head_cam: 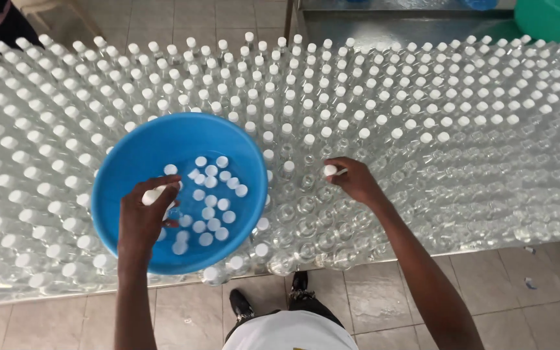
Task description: Placing plastic caps onto empty water bottles arranged in a grid on a production table.
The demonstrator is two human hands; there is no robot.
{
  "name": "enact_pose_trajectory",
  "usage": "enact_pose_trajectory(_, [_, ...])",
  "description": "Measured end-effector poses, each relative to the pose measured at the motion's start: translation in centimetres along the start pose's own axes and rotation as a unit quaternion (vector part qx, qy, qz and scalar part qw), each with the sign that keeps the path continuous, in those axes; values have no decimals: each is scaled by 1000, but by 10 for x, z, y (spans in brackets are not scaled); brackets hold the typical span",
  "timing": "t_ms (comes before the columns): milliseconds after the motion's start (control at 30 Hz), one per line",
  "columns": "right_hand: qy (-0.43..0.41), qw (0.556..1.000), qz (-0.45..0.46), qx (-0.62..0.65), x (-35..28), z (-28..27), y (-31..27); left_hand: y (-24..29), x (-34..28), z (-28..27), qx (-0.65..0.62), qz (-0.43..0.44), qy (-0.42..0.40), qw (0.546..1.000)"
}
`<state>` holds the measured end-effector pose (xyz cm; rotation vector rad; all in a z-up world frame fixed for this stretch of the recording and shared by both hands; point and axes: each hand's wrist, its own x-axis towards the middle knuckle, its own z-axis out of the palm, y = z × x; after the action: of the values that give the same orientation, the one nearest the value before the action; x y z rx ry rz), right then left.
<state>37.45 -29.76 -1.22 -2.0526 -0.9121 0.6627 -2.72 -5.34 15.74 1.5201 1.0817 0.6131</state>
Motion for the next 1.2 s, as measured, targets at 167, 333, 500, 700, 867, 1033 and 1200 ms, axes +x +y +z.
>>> enact_pose_trajectory(167, [-22,989,-128,-75,46,17,-4,-11,5,23,169,1,58,984])
enact_pose_trajectory(333, [-40,961,-224,-155,113,52,-10,4,-14,35,115,-8,115,987])
enact_pose_trajectory(500, [-67,891,-270,-358,175,95,19,6,-32,34,112,-36,145,982])
enact_pose_trajectory(700, [-119,916,-215,-317,175,81,1,19,-57,35,63,-137,177,973])
enact_pose_trajectory(867, [-179,927,-164,-287,170,60,-32,28,-66,33,-24,-115,179,977])
enact_pose_trajectory(1033, [-279,931,17,-233,185,44,-52,-7,-47,22,-164,-91,152,970])
enact_pose_trajectory(1200, [-330,931,1,-159,212,56,-33,-43,-33,19,-380,-87,74,918])
